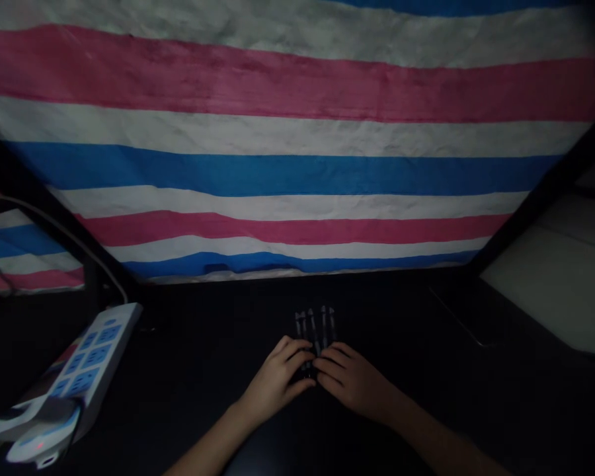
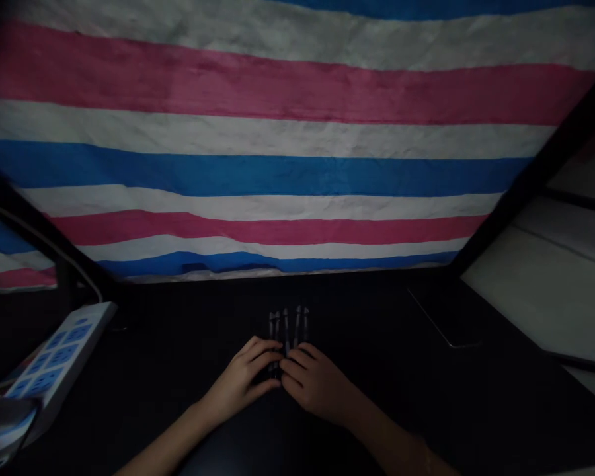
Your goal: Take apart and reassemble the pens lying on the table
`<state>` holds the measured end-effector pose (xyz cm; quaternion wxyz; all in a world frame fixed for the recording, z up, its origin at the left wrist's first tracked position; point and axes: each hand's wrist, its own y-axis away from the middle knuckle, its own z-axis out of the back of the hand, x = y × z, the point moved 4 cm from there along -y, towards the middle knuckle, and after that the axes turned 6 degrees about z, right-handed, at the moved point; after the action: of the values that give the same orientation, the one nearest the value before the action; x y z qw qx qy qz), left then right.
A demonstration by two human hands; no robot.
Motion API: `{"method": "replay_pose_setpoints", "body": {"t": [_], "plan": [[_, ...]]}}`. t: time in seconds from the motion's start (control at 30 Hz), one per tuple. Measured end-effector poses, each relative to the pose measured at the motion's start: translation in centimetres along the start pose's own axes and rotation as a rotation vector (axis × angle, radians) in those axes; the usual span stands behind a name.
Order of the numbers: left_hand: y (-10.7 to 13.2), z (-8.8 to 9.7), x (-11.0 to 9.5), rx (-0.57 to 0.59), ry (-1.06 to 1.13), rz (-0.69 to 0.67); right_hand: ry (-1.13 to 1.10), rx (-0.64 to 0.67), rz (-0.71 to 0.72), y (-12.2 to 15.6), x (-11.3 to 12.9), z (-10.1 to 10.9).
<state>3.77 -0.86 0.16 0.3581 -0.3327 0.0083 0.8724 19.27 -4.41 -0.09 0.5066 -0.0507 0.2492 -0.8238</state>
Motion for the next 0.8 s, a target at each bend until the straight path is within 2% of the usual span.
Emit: {"method": "replay_pose_setpoints", "body": {"t": [0.13, 0.33, 0.47, 0.53, 0.67, 0.8], "plan": [[-0.1, 0.0, 0.0, -0.002, -0.007, -0.004, -0.006, 0.037, -0.035, -0.1, 0.0, -0.2], [0.0, -0.1, 0.1, 0.001, -0.039, -0.026, 0.008, -0.001, -0.004, -0.2, 0.0, -0.2], [0.1, -0.1, 0.0, -0.005, -0.043, -0.048, -0.059, -0.058, -0.017, -0.2, -0.3, 0.6], [0.1, 0.0, -0.1, -0.005, -0.052, -0.056, -0.181, -0.158, -0.104, -0.1, -0.9, 1.2], [0.1, -0.1, -0.3, 0.008, -0.071, -0.056, -0.455, -0.457, -0.407, 0.8, -2.7, 2.4], [0.2, 0.1, -0.6, -0.007, -0.048, -0.043, -0.481, -0.667, -0.679, 1.9, -3.8, 3.0]]}}
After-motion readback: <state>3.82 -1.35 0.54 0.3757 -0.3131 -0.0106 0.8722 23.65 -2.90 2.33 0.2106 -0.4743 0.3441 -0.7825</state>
